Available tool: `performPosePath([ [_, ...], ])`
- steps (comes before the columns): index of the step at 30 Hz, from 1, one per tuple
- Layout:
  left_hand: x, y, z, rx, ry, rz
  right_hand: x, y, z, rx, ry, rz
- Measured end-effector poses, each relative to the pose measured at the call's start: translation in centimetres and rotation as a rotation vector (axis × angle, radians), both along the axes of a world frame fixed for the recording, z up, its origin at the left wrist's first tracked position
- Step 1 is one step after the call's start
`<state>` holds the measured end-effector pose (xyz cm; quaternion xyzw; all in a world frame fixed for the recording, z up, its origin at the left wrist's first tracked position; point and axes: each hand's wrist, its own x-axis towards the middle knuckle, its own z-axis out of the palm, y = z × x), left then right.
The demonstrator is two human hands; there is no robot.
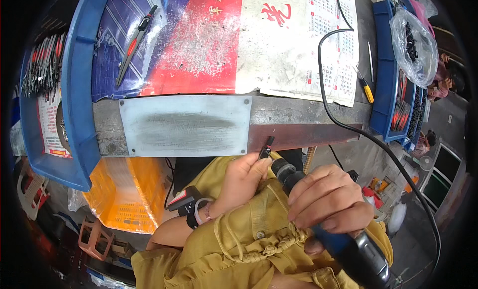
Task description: The person uses a rotary tool to grind the tip of a key blank, then inserts a metal pin into the key's hole and taps it with a small hammer. The person repeats this process for multiple key blanks, placing finished keys into a yellow tray.
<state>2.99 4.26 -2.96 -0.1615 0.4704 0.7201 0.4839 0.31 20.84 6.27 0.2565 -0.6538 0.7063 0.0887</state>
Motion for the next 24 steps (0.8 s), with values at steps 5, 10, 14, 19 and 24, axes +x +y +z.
performPosePath([
  [5, -0.3, 0.1, 0.6, 0.005, -0.031, 0.01, 1.3, 0.5, 0.7, 0.009, 0.052, -0.062],
  [10, -0.3, 0.1, 0.6, 0.027, -0.105, 0.012, 1.7, 0.6, 0.4, 0.033, 0.065, -0.09],
  [14, -0.2, 0.0, 0.2, 0.031, -0.06, 0.005, 1.5, 0.6, -0.1, 0.015, 0.057, -0.089],
  [19, -0.1, -0.1, 0.0, 0.048, -0.029, 0.008, 1.1, 0.6, -0.2, 0.0, 0.047, -0.056],
  [24, -0.2, -0.2, 0.1, 0.051, -0.042, -0.003, 1.2, -0.4, -0.2, -0.18, 0.021, -0.151],
])
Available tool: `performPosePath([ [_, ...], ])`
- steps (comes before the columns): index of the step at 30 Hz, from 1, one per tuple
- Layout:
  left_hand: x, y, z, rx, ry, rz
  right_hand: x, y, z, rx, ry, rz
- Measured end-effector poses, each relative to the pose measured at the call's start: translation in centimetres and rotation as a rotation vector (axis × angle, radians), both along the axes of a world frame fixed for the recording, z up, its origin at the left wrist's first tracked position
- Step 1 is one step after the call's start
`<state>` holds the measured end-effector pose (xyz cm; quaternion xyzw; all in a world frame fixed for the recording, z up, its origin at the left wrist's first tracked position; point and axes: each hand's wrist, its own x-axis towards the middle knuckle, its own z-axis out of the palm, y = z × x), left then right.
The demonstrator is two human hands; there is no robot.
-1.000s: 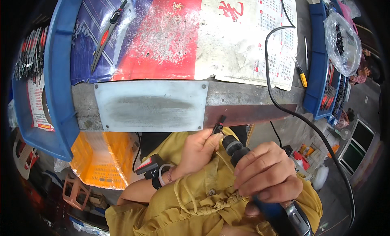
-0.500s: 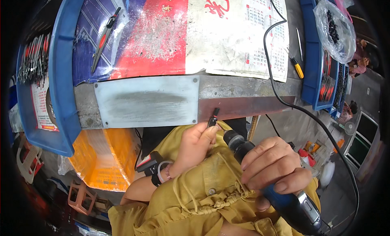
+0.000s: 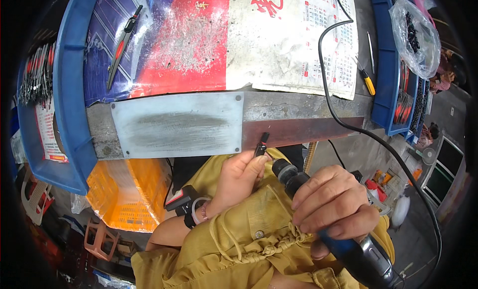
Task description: The person uses a rotary tool to grind the tip of a key blank, then inserts a metal pin into the key's hole and taps it with a small hammer. The person repeats this process for multiple key blanks, placing finished keys into a yellow tray.
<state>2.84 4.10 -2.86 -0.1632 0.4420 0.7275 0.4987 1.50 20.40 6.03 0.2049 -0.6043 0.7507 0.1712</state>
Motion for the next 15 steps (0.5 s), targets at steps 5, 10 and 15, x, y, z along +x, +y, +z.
performPosePath([
  [5, -0.2, 0.0, 0.2, -0.02, -0.022, -0.014, 0.0, -0.2, -0.1, 0.028, 0.0, 0.023],
  [10, -0.3, 0.0, 0.2, -0.028, -0.007, -0.025, -0.6, 0.4, -0.4, 0.126, -0.003, 0.073],
  [15, -0.3, 0.2, 0.2, -0.004, -0.022, 0.011, -1.1, 0.8, -0.6, 0.112, -0.016, 0.12],
])
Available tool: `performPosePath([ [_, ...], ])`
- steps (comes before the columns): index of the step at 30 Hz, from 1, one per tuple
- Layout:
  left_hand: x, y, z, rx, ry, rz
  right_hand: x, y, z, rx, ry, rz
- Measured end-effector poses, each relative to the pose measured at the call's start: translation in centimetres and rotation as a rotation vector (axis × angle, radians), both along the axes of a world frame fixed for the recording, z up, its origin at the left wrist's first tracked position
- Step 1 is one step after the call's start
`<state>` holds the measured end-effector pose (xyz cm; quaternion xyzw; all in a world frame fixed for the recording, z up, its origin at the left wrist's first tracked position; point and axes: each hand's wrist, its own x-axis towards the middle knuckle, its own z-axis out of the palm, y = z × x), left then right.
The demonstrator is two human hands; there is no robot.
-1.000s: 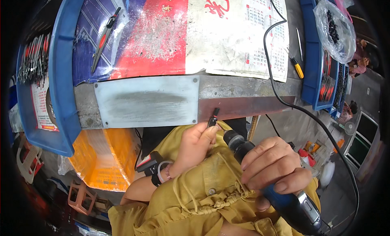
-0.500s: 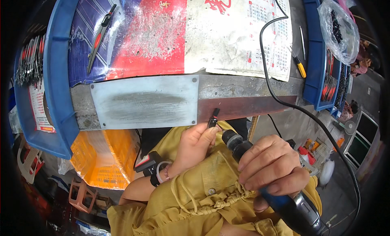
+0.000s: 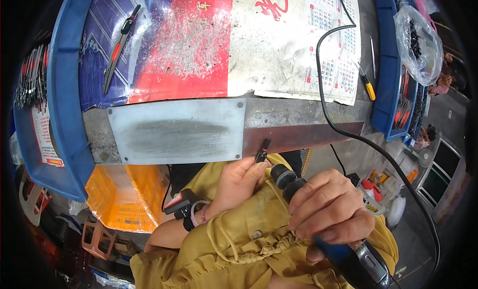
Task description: The person uses a rotary tool to grind the tip of a key blank, then inserts a metal pin into the key's hole and taps it with a small hammer. The person repeats this process for multiple key blanks, placing finished keys into a yellow tray.
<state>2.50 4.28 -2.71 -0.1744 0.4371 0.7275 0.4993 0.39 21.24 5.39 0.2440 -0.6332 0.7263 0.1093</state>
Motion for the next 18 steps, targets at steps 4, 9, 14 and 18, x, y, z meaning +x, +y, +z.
performPosePath([
  [4, 0.2, 0.0, 0.1, 0.004, -0.032, 0.015, 0.0, 0.5, 0.0, 0.022, 0.005, 0.033],
  [9, -0.1, -0.2, 0.2, 0.007, -0.081, -0.024, 0.1, 1.0, 0.1, 0.058, 0.006, 0.036],
  [14, -2.1, -1.6, 0.5, 0.184, -0.278, -0.086, 0.2, 1.9, 0.2, -0.099, -0.046, -0.112],
  [18, -3.3, -3.3, 2.3, 0.336, -0.351, -0.121, 0.7, 2.2, 1.4, -0.085, -0.649, -0.282],
])
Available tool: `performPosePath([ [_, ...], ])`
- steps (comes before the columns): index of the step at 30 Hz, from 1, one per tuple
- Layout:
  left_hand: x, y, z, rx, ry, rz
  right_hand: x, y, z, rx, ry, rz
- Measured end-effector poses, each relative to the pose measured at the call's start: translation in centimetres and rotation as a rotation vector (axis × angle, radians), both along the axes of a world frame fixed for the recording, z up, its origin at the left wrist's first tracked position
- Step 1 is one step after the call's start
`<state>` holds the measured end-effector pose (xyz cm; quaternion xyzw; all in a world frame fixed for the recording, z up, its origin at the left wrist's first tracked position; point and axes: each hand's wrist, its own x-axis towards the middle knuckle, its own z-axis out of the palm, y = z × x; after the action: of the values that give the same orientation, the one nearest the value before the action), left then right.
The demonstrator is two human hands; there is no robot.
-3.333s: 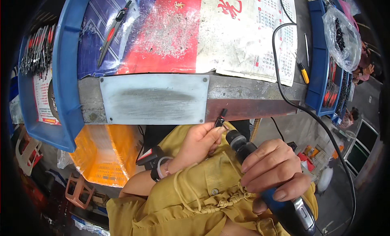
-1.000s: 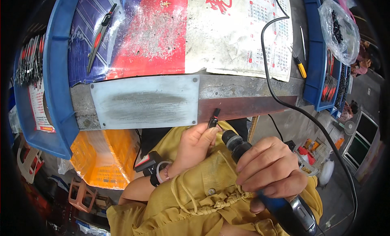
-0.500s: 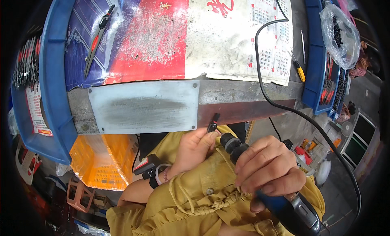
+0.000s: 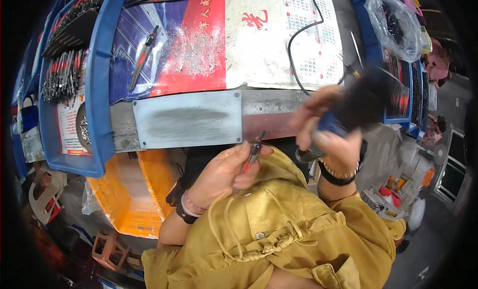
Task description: The person uses a rotary tool to grind the tip of a key blank, then inserts a metal pin into the key's hole and taps it with a small hammer. The person repeats this process for multiple key blanks, placing finished keys into a yellow tray.
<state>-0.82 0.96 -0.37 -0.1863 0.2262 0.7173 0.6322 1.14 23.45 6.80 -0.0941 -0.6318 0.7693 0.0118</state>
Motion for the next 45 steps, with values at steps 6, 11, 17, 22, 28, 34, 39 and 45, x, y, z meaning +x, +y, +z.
performPosePath([
  [6, -0.9, -0.3, 2.4, 0.117, 0.008, -0.057, -1.0, -1.4, -2.9, -0.696, -0.48, 0.308],
  [11, -0.7, 0.1, 3.5, 0.018, 0.105, 0.023, -0.2, -2.2, -2.9, -0.536, -0.28, 0.192],
  [17, -3.6, -0.1, 2.9, 0.043, 0.175, 0.214, -0.6, -1.4, -1.2, -0.213, -0.067, -0.107],
  [22, -5.4, -0.9, 2.4, -0.031, 0.276, 0.32, 0.7, -0.4, -1.7, -0.241, -0.113, -0.13],
  [28, -8.3, -2.1, 2.5, -0.139, 0.43, 0.362, 1.6, -0.4, -2.4, -0.2, -0.171, -0.129],
  [34, -13.5, -3.4, 1.1, -0.593, 1.04, 0.435, 1.8, -0.3, -1.7, -0.191, -0.172, -0.125],
  [39, -17.5, -3.0, -0.6, -0.988, 1.483, 0.254, 1.7, -0.2, -1.7, -0.202, -0.184, -0.109],
  [45, -19.5, -2.5, -1.5, -1.367, 2.071, 0.232, 1.9, 0.1, -1.4, -0.225, -0.168, -0.1],
])
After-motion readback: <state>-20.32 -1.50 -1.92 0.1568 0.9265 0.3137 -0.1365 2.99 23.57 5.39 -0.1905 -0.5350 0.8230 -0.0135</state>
